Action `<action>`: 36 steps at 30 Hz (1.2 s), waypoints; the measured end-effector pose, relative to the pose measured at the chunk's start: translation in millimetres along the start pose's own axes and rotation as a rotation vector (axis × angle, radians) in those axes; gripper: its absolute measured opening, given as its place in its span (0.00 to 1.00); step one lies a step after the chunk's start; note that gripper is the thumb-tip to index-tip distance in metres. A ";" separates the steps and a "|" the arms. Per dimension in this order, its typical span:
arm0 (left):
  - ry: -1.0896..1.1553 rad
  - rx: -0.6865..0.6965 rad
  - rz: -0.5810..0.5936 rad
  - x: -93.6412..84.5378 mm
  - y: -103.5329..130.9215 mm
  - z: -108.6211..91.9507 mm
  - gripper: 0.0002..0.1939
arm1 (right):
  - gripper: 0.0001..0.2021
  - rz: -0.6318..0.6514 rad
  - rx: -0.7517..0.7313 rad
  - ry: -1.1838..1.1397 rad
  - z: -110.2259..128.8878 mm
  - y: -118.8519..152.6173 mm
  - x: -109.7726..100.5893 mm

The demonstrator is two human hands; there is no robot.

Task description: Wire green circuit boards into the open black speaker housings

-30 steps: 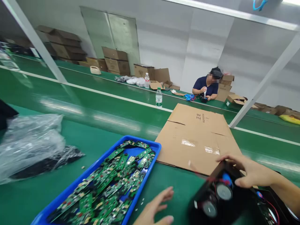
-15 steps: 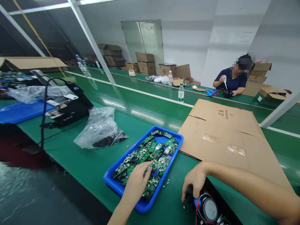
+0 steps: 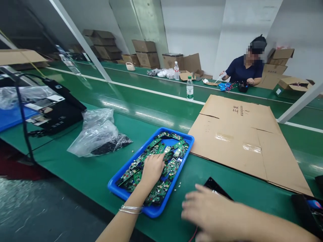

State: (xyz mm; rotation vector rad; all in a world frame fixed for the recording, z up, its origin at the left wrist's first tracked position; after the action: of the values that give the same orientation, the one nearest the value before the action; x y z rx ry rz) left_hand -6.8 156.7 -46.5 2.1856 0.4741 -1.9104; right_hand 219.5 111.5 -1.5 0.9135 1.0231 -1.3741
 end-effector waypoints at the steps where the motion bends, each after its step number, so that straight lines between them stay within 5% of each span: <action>1: -0.008 -0.009 0.000 -0.4 -0.8 1.1 0.14 | 0.04 -0.037 -0.103 0.096 12.4 0.6 15.0; 4: -0.004 -0.037 -0.007 -2.5 -2.8 4.7 0.14 | 0.14 -0.176 -0.183 0.202 29.3 3.6 45.9; 6: 0.021 -0.034 -0.013 -4.7 -2.8 6.8 0.11 | 0.19 -0.373 -0.121 0.154 30.0 9.9 37.0; 11: 0.118 -0.023 -0.056 -13.3 3.8 14.9 0.10 | 0.10 -0.724 0.427 -0.460 20.8 45.8 -14.8; 16: 0.112 -0.081 -0.039 -19.8 16.7 19.0 0.18 | 0.14 -1.009 0.843 -1.002 26.6 79.0 3.8; 24: 0.034 -0.042 0.225 -35.1 27.6 7.0 0.17 | 0.11 -0.890 0.904 -0.762 32.3 84.0 21.6; 30: 0.100 -0.067 0.221 -55.3 29.1 4.0 0.09 | 0.09 -0.961 0.903 -0.640 33.9 76.5 21.3; 33: 0.490 -0.122 0.337 -54.2 45.7 -11.0 0.14 | 0.07 -0.945 0.826 -0.510 33.1 68.6 17.0; 36: 1.082 -0.185 0.614 -40.9 74.3 -41.2 0.15 | 0.07 -0.914 0.697 -0.291 32.5 58.7 6.9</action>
State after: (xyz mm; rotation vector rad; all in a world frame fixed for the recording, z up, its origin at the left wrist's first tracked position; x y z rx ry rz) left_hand 53.8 97.9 -4.6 2.6214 0.0657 -0.2882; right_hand 278.9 79.4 -1.7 0.6909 0.7440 -2.6550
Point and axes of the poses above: each hand's wrist, its own y-axis away from the middle knuckle, its own x-axis out of the palm, z = x × y, the point moved 3 cm from there along -y, towards the middle knuckle, and after that the axes turned 10 degrees about -x, right-handed, at the moved point
